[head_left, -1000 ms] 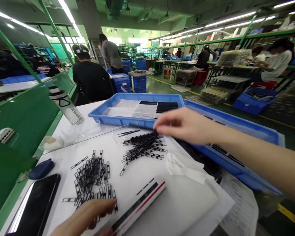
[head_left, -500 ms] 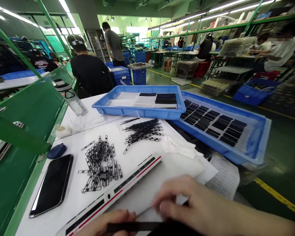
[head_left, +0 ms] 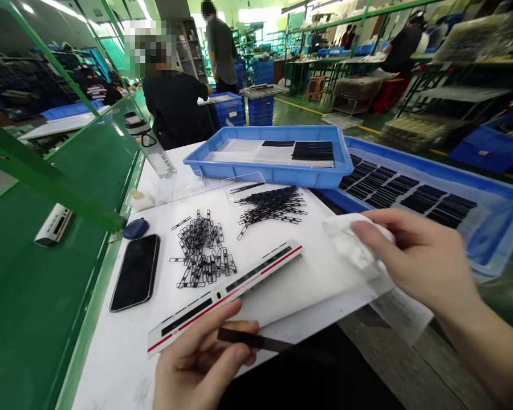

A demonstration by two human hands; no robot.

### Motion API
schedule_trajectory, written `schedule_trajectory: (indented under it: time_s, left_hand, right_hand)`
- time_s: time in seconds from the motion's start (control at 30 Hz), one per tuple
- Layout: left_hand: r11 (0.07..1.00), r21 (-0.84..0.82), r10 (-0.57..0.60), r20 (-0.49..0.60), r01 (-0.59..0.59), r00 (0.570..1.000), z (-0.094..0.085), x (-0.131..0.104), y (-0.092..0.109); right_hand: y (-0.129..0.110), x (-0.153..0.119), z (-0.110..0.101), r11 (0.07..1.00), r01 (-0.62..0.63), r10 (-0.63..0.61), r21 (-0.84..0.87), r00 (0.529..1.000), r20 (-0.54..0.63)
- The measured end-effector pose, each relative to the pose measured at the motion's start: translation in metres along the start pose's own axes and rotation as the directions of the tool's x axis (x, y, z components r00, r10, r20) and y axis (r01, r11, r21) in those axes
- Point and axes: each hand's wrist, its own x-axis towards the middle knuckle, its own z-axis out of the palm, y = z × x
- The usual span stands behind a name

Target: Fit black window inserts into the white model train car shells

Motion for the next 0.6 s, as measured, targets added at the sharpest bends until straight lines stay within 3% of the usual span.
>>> schedule_trajectory:
  time_s: [0.07,0.13,0.23,0.3,0.37,0.47,0.6]
  left_hand:
    - [1.000,0.014,0.010,0.056,-0.011,0.998,-0.002,0.000,-0.002]
    - [0.998,0.062,0.022,0.126,-0.030,0.992,-0.005,0.000,-0.004]
    - [0.990,0.114,0.066,0.102,-0.078,0.993,-0.008,-0.003,-0.007]
    - [0.987,0.128,0.089,0.040,-0.093,0.995,-0.011,-0.007,-0.007]
    - [0.981,0.177,0.069,0.041,-0.075,0.997,-0.015,-0.010,-0.007]
    - [0.969,0.247,0.019,0.066,-0.035,0.998,-0.022,-0.013,-0.004]
    - [0.973,0.231,-0.025,0.083,0.005,0.996,-0.027,-0.015,0.001]
  right_hand:
    - [-0.038,-0.012,-0.003,0.967,0.115,-0.143,0.229,0.983,0.111]
    - [-0.072,-0.024,0.008,0.855,0.193,-0.324,0.482,0.923,0.206]
    - [-0.102,-0.038,0.035,0.724,0.288,-0.501,0.627,0.844,0.191]
    - [-0.109,-0.042,0.048,0.697,0.298,-0.529,0.652,0.827,0.188]
    - [-0.110,-0.043,0.054,0.683,0.223,-0.530,0.696,0.807,0.261]
    - [-0.106,-0.042,0.053,0.658,0.150,-0.579,0.738,0.727,0.369]
    - [-0.101,-0.039,0.050,0.628,0.177,-0.660,0.758,0.638,0.397]
